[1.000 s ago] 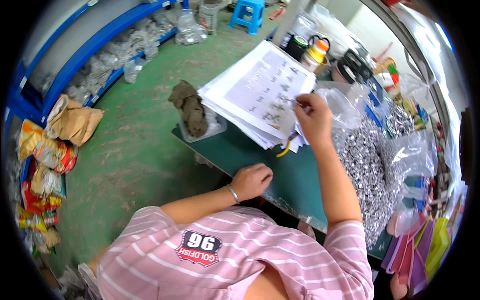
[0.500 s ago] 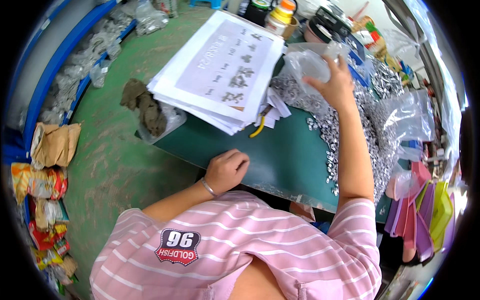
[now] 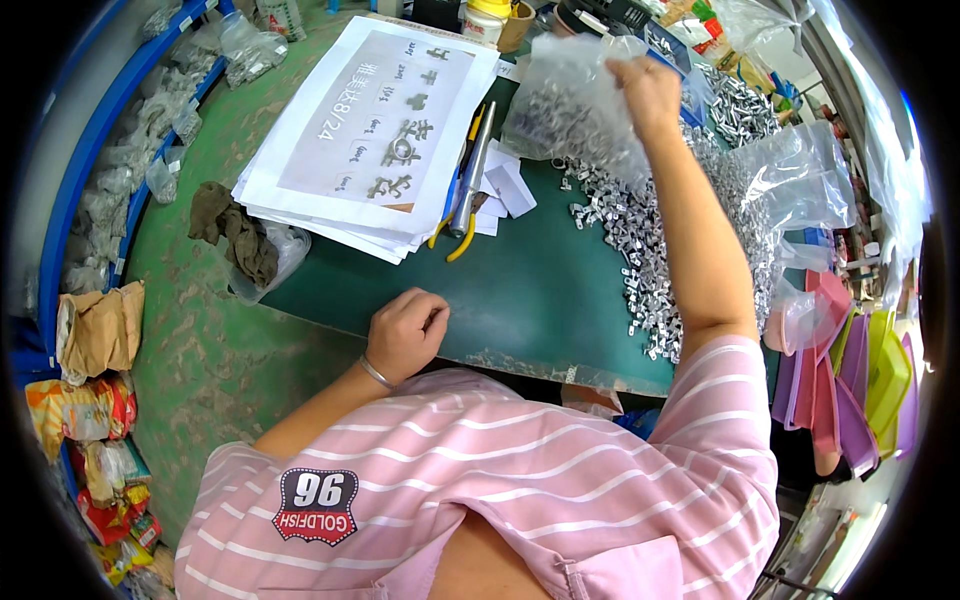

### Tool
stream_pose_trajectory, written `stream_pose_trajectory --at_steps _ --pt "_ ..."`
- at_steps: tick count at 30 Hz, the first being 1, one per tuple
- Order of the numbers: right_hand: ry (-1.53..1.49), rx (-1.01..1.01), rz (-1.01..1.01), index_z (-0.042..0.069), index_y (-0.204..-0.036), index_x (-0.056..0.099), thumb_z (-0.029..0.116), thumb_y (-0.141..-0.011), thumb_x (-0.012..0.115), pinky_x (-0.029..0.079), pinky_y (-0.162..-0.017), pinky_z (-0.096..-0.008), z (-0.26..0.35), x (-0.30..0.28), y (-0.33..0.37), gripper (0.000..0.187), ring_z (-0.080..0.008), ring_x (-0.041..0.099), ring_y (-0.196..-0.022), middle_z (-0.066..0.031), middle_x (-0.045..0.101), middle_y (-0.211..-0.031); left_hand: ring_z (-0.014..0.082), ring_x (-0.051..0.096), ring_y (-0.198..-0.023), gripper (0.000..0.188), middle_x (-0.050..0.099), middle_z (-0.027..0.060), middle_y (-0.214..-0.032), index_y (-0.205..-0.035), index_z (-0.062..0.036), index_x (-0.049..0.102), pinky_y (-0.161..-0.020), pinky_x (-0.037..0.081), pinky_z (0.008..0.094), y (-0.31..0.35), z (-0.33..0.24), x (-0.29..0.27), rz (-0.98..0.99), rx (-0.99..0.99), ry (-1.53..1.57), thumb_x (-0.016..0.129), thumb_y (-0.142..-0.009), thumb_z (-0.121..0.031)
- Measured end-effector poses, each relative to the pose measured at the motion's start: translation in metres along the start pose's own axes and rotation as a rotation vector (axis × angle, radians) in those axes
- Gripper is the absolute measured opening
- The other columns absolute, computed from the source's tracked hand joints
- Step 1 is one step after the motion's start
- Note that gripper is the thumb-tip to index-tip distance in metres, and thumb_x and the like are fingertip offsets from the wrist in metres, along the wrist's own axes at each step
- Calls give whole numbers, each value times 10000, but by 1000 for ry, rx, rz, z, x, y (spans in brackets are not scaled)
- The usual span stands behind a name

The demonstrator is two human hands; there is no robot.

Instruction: The person uses a metal file to smooth the edges of small silver metal rings. They pick up each ring from a pile on the table, file it, and place it into a clear plastic bag. The person works at a green table in a workshop environment.

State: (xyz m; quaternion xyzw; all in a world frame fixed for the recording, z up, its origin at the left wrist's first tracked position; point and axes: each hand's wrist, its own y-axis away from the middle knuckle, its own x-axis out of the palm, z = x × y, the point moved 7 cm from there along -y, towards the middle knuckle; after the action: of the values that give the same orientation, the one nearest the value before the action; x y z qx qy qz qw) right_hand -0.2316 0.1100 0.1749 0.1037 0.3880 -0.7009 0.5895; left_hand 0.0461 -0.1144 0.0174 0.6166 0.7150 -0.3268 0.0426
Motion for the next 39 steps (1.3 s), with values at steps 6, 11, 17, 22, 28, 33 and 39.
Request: stream_pose_trajectory --at_steps 6,11,17,22,28,33,39 --pt "-333 -96 -209 23 -648 599 174 -672 648 343 -523 -254 67 -89 10 161 -116 460 -537 -27 549 -611 242 572 -586 54 564 81 -691 -737 -38 573 -517 459 319 3 5 -1 32 -81 -41 622 -720 -22" --pt "-478 -175 -180 -11 -787 656 106 -731 623 431 -644 -224 77 -143 67 134 -130 562 -682 -58 624 -773 206 560 -564 93 556 65 -685 -785 -39 581 -508 450 297 -2 -2 9 113 -26 -14 641 -715 -42" --pt "-717 330 34 -13 -740 645 76 -684 658 383 -587 -212 13 -67 171 106 -109 528 -649 -44 618 -730 138 515 -704 586 518 76 -974 -1132 -22 502 -561 426 251 -2 -7 20 257 -117 243 775 -618 -96" --pt "-581 434 201 32 -1201 483 267 -768 671 375 -880 -291 -65 -31 251 528 -203 511 -1005 -124 540 -1101 245 523 -840 711 471 115 -1071 -1171 -9 476 -736 437 311 1 -31 37 451 103 -41 808 -569 -190" --pt "112 194 350 -1 -1233 432 204 -585 799 293 -989 -389 -88 -72 330 772 -301 408 -1168 -165 442 -1257 291 503 -723 271 488 98 -748 -757 -22 520 -631 405 373 3 -35 46 388 220 -181 727 -656 -163" --pt "293 41 160 13 -947 554 48 -619 720 372 -803 -389 -74 -66 343 369 -311 494 -936 -115 547 -1003 299 514 -641 245 491 111 -670 -697 -20 492 -566 409 362 -5 -35 57 487 229 -165 704 -691 -144" --pt "266 106 122 1 -762 481 18 -724 647 425 -568 -388 -83 -70 342 171 -334 536 -644 -143 567 -722 220 509 -510 233 509 94 -603 -677 -9 484 -478 393 303 -7 -38 62 609 43 87 701 -721 -80"
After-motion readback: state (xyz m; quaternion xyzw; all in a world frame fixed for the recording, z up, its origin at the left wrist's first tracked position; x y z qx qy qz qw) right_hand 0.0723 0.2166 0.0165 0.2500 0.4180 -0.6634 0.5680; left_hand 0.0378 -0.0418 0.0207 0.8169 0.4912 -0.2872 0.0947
